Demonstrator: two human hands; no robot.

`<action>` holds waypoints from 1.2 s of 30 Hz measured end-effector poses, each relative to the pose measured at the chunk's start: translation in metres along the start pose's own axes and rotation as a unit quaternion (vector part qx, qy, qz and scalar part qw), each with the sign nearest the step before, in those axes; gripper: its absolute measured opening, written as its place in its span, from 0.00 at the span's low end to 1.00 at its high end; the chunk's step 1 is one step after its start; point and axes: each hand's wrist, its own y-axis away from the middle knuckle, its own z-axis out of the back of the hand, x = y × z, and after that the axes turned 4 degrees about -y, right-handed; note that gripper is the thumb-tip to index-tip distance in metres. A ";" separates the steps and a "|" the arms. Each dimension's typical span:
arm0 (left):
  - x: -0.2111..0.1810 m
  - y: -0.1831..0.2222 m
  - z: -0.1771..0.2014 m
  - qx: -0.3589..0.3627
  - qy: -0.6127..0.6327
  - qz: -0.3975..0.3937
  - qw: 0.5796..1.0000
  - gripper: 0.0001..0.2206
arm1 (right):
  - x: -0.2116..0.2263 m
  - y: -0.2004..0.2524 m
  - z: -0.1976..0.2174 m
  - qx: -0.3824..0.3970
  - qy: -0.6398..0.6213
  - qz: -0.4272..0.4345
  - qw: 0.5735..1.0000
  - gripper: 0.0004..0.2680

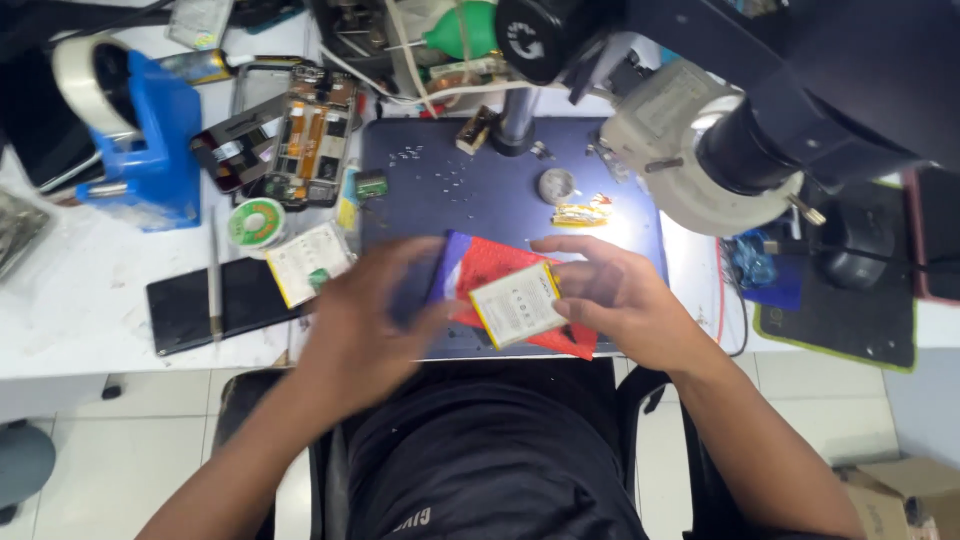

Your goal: Technician is preparing a new battery by removing its protective films and then installing it into a mobile phone chassis.

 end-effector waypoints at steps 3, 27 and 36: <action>-0.009 -0.007 -0.025 0.142 0.174 0.097 0.970 0.15 | -0.001 -0.004 0.002 0.006 0.040 0.017 0.999 0.21; 0.002 0.009 -0.058 0.109 0.216 0.116 0.963 0.12 | -0.018 -0.001 0.008 -0.087 0.196 0.039 0.976 0.08; 0.006 0.011 -0.043 0.153 0.194 0.123 0.961 0.17 | -0.024 -0.010 0.001 -0.110 0.155 0.024 0.981 0.06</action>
